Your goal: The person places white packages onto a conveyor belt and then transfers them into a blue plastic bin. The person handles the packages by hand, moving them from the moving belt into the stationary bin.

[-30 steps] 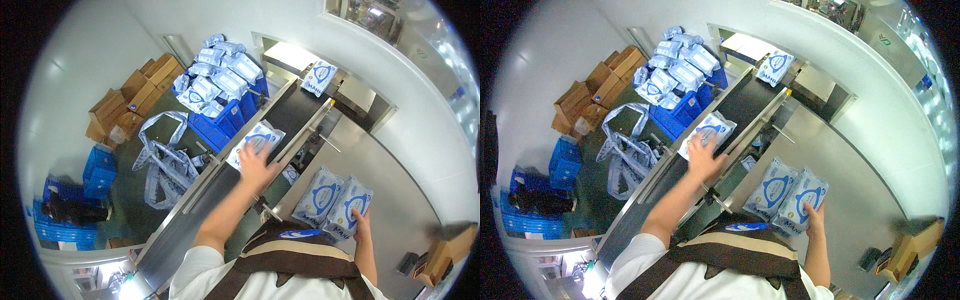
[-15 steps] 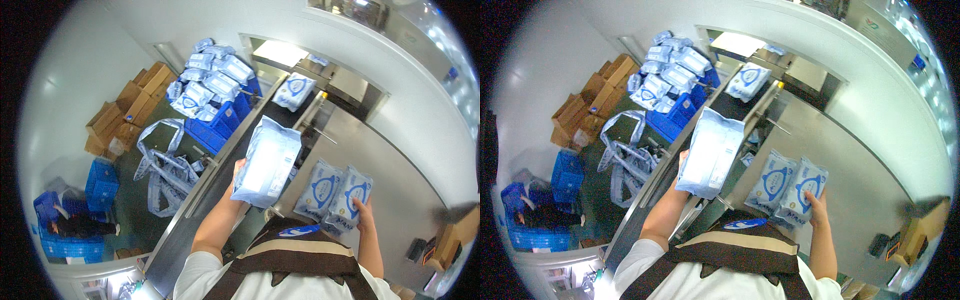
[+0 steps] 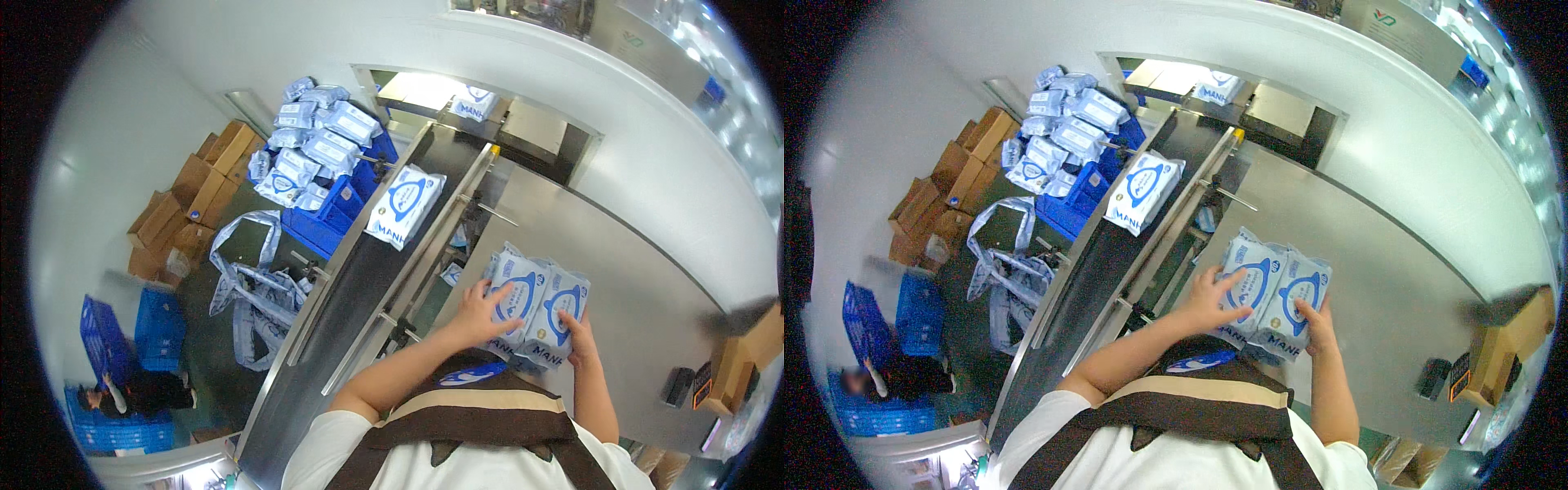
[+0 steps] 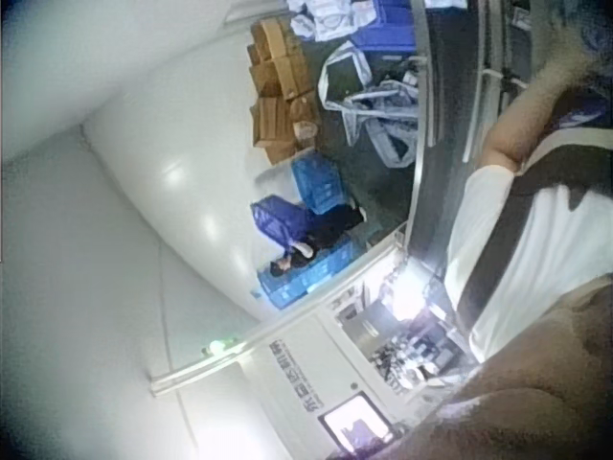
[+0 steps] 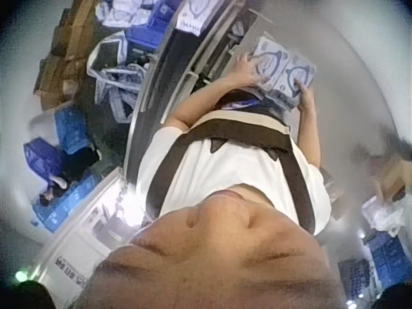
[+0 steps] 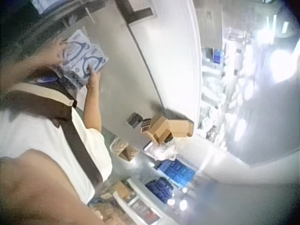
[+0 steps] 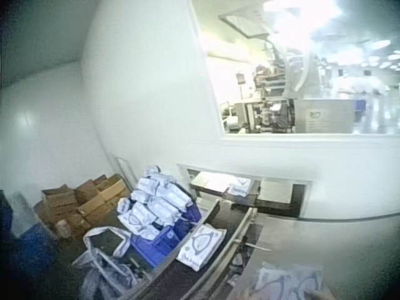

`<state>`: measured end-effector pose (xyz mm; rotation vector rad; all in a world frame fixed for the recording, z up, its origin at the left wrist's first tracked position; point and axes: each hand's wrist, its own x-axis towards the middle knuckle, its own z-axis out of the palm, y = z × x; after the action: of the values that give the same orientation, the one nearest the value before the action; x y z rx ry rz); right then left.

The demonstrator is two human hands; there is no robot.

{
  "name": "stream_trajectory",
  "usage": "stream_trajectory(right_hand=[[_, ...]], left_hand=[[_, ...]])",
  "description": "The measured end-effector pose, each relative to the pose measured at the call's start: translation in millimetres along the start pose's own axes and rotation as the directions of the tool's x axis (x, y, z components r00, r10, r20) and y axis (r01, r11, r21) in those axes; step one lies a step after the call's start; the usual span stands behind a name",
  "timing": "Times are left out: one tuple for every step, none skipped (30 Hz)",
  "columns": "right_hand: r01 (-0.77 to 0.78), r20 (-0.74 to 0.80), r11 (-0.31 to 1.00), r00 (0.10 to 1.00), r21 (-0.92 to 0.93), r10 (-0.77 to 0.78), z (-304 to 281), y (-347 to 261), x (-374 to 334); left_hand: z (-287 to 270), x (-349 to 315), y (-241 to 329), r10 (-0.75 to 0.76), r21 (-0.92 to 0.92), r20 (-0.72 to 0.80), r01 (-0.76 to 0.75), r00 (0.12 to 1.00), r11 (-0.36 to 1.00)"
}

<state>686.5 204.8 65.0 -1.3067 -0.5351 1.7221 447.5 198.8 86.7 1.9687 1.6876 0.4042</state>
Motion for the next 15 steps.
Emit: stream_trajectory(right_hand=[[0.009, -0.021, 1.000, 1.000, -0.008, -0.010, -2.7, 1.7, 0.0], [0.022, -0.015, 1.000, 1.000, -0.020, -0.023, -3.4, 1.9, 2.7], [0.034, -0.016, 0.999, 0.999, -0.029, -0.034, -4.4, 4.1, 3.5], [0.044, -0.017, 0.998, 0.999, -0.041, -0.045, -4.9, 6.3, 3.6], [0.039, -0.011, 0.998, 0.999, -0.041, -0.040, -4.8, 5.9, 3.0], [0.030, -0.012, 0.998, 0.999, -0.053, -0.031, -4.4, 6.1, 3.3], [0.020, -0.007, 0.998, 1.000, -0.066, -0.020, -3.5, 6.3, 4.4], [0.011, -0.013, 0.997, 1.000, -0.079, -0.012, -4.7, 5.7, 4.1], [-0.021, -0.024, 0.997, 1.000, -0.078, 0.020, -4.7, 3.8, 1.9], [-0.022, -0.021, 0.997, 1.000, -0.071, 0.021, -3.5, 1.5, 1.0], [-0.030, -0.015, 0.998, 0.999, -0.063, 0.029, -2.2, 1.2, 0.3], [-0.038, -0.016, 0.998, 0.999, -0.054, 0.037, -1.3, 0.8, -1.0], [-0.039, 0.003, 0.999, 0.999, -0.020, 0.039, -1.3, -2.4, -3.0], [-0.042, 0.027, 0.999, 0.999, -0.008, 0.042, -0.6, -1.3, -2.7], [-0.039, 0.046, 0.999, 0.998, 0.004, 0.039, -1.5, 0.1, -0.9]], left_hand=[[-5.6, 9.5, -27.7, 0.021, -0.048, -0.065, -0.024, 0.998, 0.999], [-15.8, 18.0, -56.1, 0.035, -0.094, -0.129, -0.047, 0.991, 0.994], [-33.1, 27.0, -84.8, -0.065, 0.002, -0.261, 0.068, 0.963, 0.998], [-54.4, 31.3, -109.4, -0.149, 0.079, -0.396, 0.195, 0.906, 0.978], [-73.8, 28.1, -122.6, -0.176, 0.244, -0.484, 0.326, 0.857, 0.913], [-91.5, 23.0, -133.2, -0.180, 0.383, -0.574, 0.457, 0.799, 0.803], [-107.5, 16.9, -143.5, -0.348, 0.356, -0.426, 0.509, 0.835, 0.784], [-118.7, 13.0, -147.3, -0.494, 0.337, -0.249, 0.552, 0.833, 0.762], [-126.0, 5.4, -146.2, -0.509, 0.271, -0.261, 0.568, 0.820, 0.777], [-130.5, -0.9, -164.5, -0.562, -0.265, -0.124, 0.519, 0.818, 0.813], [-130.5, -10.2, -194.9, -0.540, -0.725, 0.019, 0.384, 0.842, 0.572], [-129.0, -16.5, -210.7, -0.442, -0.970, 0.127, 0.205, 0.888, 0.131], [-139.9, -21.5, -172.5, -0.396, -0.973, 0.203, 0.139, 0.895, -0.183], [-141.8, -28.9, -164.2, -0.328, -0.947, 0.183, 0.076, 0.927, -0.313], [-141.1, -29.6, -156.5, -0.297, -0.945, 0.140, 0.038, 0.945, -0.326]])
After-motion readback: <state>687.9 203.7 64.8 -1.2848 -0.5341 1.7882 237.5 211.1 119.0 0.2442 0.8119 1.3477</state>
